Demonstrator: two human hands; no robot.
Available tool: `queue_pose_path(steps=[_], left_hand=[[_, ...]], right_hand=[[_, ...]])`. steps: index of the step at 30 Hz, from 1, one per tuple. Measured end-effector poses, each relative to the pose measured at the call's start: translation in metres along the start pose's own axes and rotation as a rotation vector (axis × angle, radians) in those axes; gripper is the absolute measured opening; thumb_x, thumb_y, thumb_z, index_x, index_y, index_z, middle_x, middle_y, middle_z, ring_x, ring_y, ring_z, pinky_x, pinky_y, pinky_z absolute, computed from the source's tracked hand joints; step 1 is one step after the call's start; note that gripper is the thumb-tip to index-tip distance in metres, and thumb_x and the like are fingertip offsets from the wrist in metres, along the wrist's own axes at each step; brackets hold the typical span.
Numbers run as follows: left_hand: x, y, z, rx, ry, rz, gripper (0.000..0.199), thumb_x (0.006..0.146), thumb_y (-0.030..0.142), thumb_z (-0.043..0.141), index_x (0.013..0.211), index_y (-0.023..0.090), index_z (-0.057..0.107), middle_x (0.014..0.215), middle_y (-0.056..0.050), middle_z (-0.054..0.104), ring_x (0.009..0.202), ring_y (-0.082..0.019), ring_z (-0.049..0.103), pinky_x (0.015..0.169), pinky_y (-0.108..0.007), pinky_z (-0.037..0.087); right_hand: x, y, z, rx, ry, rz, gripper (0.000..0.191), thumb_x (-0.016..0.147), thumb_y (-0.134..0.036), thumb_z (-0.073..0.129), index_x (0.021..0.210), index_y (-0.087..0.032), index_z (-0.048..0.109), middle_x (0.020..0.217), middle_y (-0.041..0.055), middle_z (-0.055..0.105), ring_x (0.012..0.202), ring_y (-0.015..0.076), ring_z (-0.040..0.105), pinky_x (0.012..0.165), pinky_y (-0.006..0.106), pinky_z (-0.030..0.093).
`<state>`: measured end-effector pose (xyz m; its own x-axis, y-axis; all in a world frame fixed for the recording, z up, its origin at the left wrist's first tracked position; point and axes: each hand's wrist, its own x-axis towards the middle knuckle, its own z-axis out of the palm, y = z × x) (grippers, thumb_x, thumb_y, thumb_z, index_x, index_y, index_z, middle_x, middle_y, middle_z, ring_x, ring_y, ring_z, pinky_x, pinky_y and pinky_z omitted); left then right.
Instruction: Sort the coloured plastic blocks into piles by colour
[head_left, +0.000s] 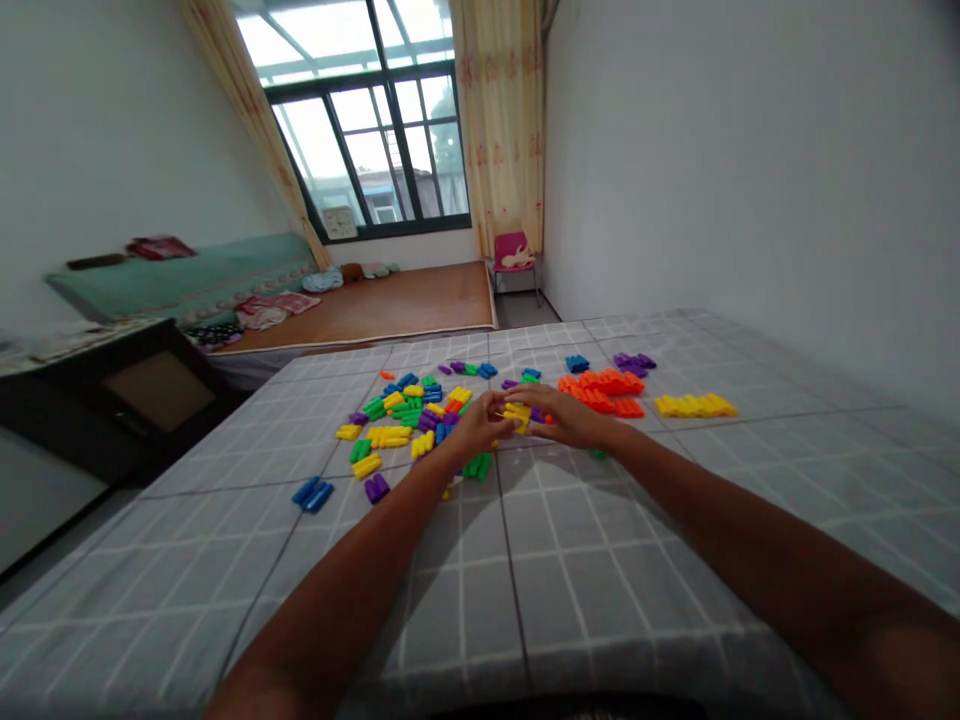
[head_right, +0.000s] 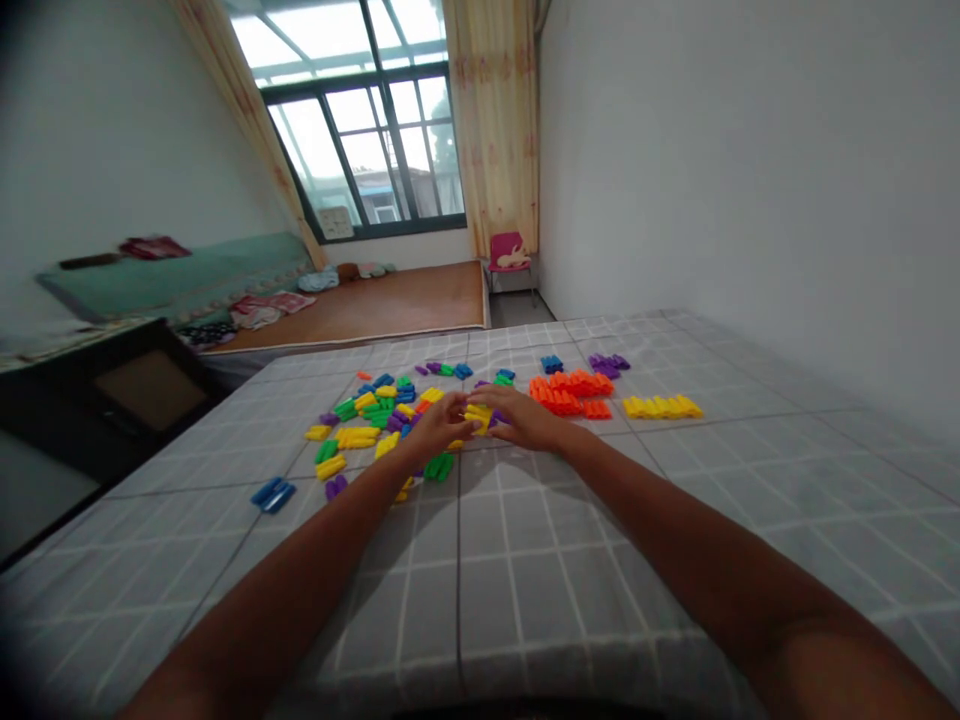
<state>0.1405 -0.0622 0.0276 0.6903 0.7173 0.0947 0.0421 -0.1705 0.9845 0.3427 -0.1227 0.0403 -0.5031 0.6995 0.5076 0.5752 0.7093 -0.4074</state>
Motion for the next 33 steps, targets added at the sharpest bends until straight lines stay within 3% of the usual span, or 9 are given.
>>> queue_pose_path(steps=[4,8,10,15,18,21,25,28,33], left_hand=[[-0.002,-0.013,-0.002,0.041,0.013,-0.042,0.053,0.069,0.031,0.076,0.112,0.017,0.049,0.077,0.001,0.065,0.064,-0.011,0.061,0.056,-0.020,0.045],[-0.005,-0.016,0.000,0.038,-0.056,-0.049,0.067,0.069,0.035,0.075,0.125,0.018,0.043,0.089,-0.004,0.068,0.073,-0.015,0.066,0.060,-0.023,0.049],[-0.009,-0.012,0.002,0.044,-0.038,-0.041,0.067,0.074,0.040,0.071,0.130,0.019,0.041,0.102,-0.009,0.068,0.081,-0.017,0.067,0.062,-0.025,0.051],[-0.016,0.002,0.001,0.164,0.005,0.014,0.059,0.079,0.049,0.062,0.127,0.018,0.047,0.123,-0.014,0.061,0.095,-0.021,0.065,0.065,-0.028,0.054],[-0.017,0.004,-0.001,0.238,-0.011,0.020,0.049,0.082,0.048,0.057,0.121,0.018,0.054,0.118,-0.013,0.064,0.095,-0.022,0.065,0.067,-0.030,0.054],[-0.017,0.001,-0.002,0.305,-0.053,0.060,0.041,0.084,0.043,0.055,0.115,0.017,0.059,0.112,-0.012,0.066,0.094,-0.022,0.065,0.073,-0.033,0.054],[-0.016,-0.007,-0.003,0.443,-0.095,0.107,0.035,0.085,0.039,0.054,0.110,0.017,0.064,0.108,-0.011,0.069,0.093,-0.021,0.065,0.082,-0.035,0.053],[-0.017,-0.011,-0.003,0.483,-0.119,0.113,0.034,0.086,0.039,0.052,0.108,0.016,0.065,0.110,-0.011,0.068,0.096,-0.022,0.065,0.083,-0.035,0.053],[-0.018,-0.011,0.000,0.503,-0.120,0.108,0.032,0.087,0.038,0.051,0.106,0.017,0.066,0.110,-0.010,0.069,0.098,-0.021,0.065,0.086,-0.034,0.053]], right_hand=[[-0.008,-0.003,0.009,-0.006,0.021,0.019,0.054,0.082,-0.026,0.067,0.135,-0.025,0.052,0.133,0.0130,0.056,0.126,0.0258,0.048,0.106,0.048,0.038],[-0.010,-0.012,0.012,0.002,-0.038,0.018,0.042,0.084,-0.028,0.066,0.125,-0.024,0.060,0.122,0.0112,0.061,0.116,0.0225,0.055,0.098,0.039,0.046],[-0.010,-0.011,0.000,-0.028,-0.055,0.061,0.039,0.082,-0.033,0.068,0.120,-0.023,0.063,0.116,0.0105,0.064,0.107,0.0218,0.059,0.091,0.036,0.049],[-0.039,0.021,-0.088,-0.194,0.094,0.392,0.035,0.077,-0.043,0.071,0.106,-0.023,0.070,0.098,0.0061,0.071,0.081,0.0187,0.065,0.076,0.032,0.052],[-0.084,0.057,-0.144,-0.322,0.312,0.697,0.040,0.075,-0.049,0.069,0.102,-0.021,0.072,0.092,0.0060,0.072,0.076,0.0194,0.065,0.072,0.034,0.052],[-0.133,0.091,-0.172,-0.359,0.374,0.912,0.038,0.069,-0.053,0.071,0.091,-0.021,0.073,0.094,0.0073,0.073,0.083,0.0233,0.066,0.074,0.037,0.053],[-0.167,0.115,-0.173,-0.258,0.298,0.967,0.038,0.066,-0.051,0.073,0.090,-0.021,0.073,0.097,0.0077,0.074,0.088,0.0246,0.067,0.076,0.036,0.053],[-0.165,0.121,-0.163,-0.283,0.277,0.962,0.037,0.070,-0.047,0.070,0.097,-0.021,0.072,0.103,0.0074,0.073,0.084,0.0228,0.068,0.077,0.036,0.053],[-0.157,0.130,-0.142,-0.382,0.114,0.923,0.034,0.073,-0.035,0.067,0.103,-0.020,0.071,0.106,0.0074,0.072,0.085,0.0223,0.067,0.079,0.035,0.051]])
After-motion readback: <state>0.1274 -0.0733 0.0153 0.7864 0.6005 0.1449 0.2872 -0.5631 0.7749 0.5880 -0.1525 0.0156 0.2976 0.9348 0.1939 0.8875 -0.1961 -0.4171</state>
